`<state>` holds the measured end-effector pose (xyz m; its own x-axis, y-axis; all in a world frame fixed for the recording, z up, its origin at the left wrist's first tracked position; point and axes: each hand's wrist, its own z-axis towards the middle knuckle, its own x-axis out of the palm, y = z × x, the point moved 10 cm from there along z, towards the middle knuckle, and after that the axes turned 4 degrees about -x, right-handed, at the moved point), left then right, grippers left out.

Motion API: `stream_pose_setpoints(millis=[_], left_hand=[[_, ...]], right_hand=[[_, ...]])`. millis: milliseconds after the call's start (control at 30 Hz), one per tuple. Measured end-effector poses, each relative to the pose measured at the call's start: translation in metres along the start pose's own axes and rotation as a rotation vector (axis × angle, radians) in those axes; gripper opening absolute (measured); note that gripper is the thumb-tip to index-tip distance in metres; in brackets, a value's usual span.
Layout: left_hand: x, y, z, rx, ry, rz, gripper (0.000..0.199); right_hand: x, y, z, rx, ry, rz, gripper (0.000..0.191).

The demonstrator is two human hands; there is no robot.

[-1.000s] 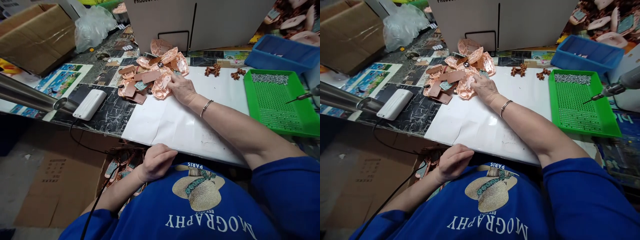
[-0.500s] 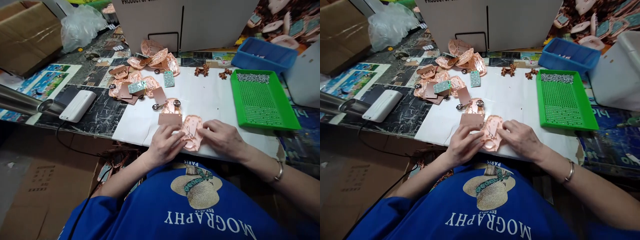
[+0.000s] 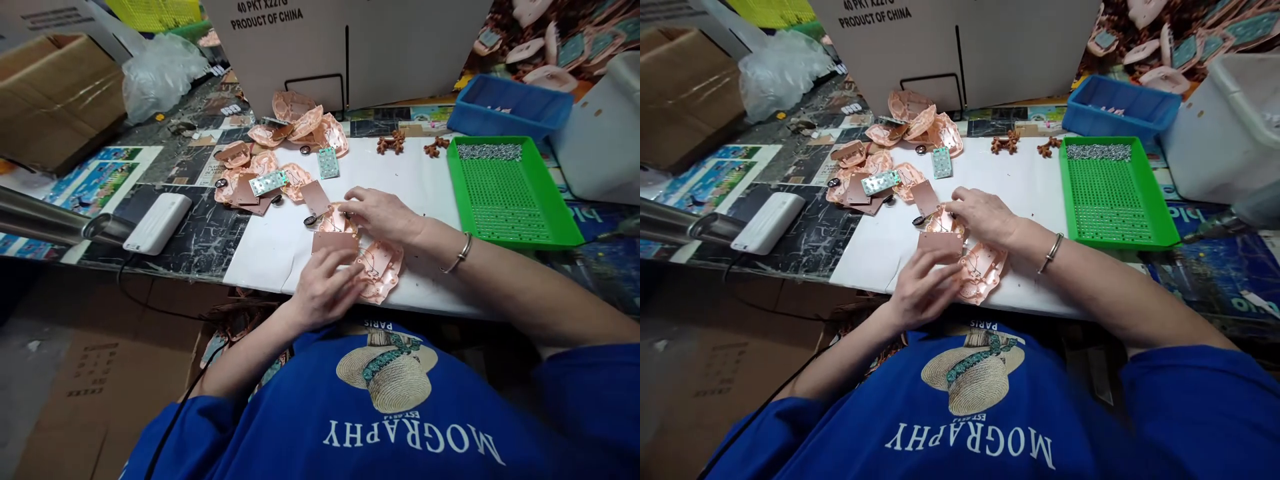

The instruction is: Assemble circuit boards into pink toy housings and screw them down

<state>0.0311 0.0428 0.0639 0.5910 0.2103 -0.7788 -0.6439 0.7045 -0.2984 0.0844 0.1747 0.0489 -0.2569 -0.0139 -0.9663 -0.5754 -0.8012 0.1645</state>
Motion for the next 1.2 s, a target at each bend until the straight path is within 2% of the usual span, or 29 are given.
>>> stream_pose_setpoints(millis=[67, 100, 167, 233, 333, 400, 600, 733, 867, 1033, 1100, 1200], left_hand=[[-0.004, 0.017, 0.004, -0.051, 0.006, 0.049, 0.038], [-0.002, 0.027, 0.006, -0.080, 0.047, 0.073, 0.044], [0.007, 0.045, 0.010, -0.121, 0.152, 0.098, 0.049], [0.010, 0.055, 0.013, -0.130, 0.193, 0.094, 0.043], [0.000, 0.057, 0.021, -0.109, 0.124, 0.016, 0.036], [-0.010, 0.056, 0.025, -0.100, 0.066, -0.071, 0.035], [-0.021, 0.051, 0.034, -0.088, 0.006, -0.259, 0.030], [-0.021, 0.035, 0.041, -0.003, -0.055, -0.125, 0.025], [-0.013, 0.024, 0.043, 0.043, -0.073, 0.016, 0.025], [0.003, 0.021, 0.035, 0.025, 0.035, -0.106, 0.031], [0.001, 0.020, 0.034, 0.019, 0.025, -0.171, 0.029], [-0.001, 0.020, 0.036, 0.025, 0.000, -0.260, 0.027]], right_hand=[[0.003, -0.001, 0.003, 0.017, 0.026, -0.049, 0.019], [0.001, -0.001, 0.000, 0.024, 0.008, -0.053, 0.017], [-0.010, -0.001, -0.010, 0.020, -0.073, -0.036, 0.015], [-0.028, 0.002, -0.027, -0.020, -0.186, -0.017, 0.018], [-0.057, 0.005, -0.059, -0.051, -0.350, -0.041, 0.019], [-0.070, 0.008, -0.078, -0.042, -0.401, -0.086, 0.018], [-0.081, 0.024, -0.117, 0.005, -0.486, -0.169, 0.011], [-0.082, 0.032, -0.135, 0.011, -0.539, -0.193, 0.013], [-0.075, 0.037, -0.150, -0.009, -0.506, -0.305, 0.021], [-0.045, 0.038, -0.160, 0.008, -0.353, -0.359, 0.020], [-0.033, 0.036, -0.162, 0.028, -0.291, -0.274, 0.019], [-0.026, 0.033, -0.165, 0.063, -0.273, -0.102, 0.021]])
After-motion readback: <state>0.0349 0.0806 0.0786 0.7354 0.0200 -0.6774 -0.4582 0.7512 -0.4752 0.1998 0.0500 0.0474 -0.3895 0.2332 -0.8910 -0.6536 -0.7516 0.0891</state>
